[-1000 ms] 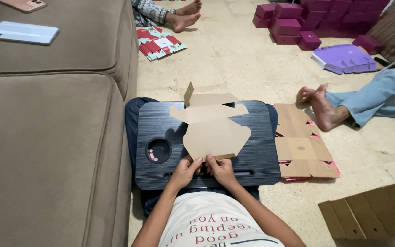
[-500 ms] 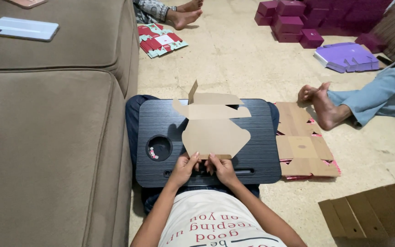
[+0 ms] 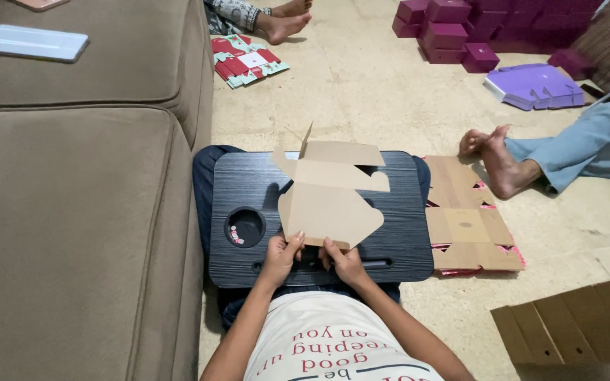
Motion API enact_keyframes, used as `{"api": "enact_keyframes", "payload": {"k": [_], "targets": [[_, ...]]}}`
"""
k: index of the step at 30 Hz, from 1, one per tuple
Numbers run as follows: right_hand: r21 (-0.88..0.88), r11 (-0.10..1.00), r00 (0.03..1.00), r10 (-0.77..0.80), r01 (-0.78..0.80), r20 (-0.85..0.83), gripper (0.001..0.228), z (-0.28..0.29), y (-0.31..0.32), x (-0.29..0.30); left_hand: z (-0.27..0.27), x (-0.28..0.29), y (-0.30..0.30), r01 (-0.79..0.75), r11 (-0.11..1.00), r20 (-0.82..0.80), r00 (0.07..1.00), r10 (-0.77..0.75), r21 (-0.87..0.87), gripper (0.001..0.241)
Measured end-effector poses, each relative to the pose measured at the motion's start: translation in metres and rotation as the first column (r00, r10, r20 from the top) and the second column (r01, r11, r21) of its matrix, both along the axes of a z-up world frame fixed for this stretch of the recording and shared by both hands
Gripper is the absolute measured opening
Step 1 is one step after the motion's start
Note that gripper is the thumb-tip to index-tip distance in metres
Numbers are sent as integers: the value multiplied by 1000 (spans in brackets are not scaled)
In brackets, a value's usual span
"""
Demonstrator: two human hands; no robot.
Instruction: Assembling a small cardboard box by folding pre-cut flaps and tucking them into place.
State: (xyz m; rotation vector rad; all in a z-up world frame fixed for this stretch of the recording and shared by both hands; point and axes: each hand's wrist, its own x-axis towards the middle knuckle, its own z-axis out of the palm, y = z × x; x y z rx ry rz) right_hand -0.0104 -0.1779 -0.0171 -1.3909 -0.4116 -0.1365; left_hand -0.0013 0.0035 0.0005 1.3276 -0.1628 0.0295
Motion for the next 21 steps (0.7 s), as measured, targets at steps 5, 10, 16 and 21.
{"api": "enact_keyframes", "payload": {"k": [5, 10, 16, 21], "targets": [[37, 999, 999, -1, 3, -44, 54, 3, 0, 1, -5, 5, -2, -46, 996, -36, 998, 43, -73, 33], [52, 999, 998, -6, 9, -67, 56, 3, 2, -2, -3, 3, -1, 76, 996, -43, 996, -74, 49, 41], [15, 1000, 996, 18, -19, 87, 44, -5, 0, 0, -16, 8, 2, -7, 1000, -69, 998, 9, 30, 44], [-84, 996, 1000, -5, 5, 0, 56, 9, 1, -6, -17, 10, 1, -39, 999, -66, 997, 39, -5, 41]]}}
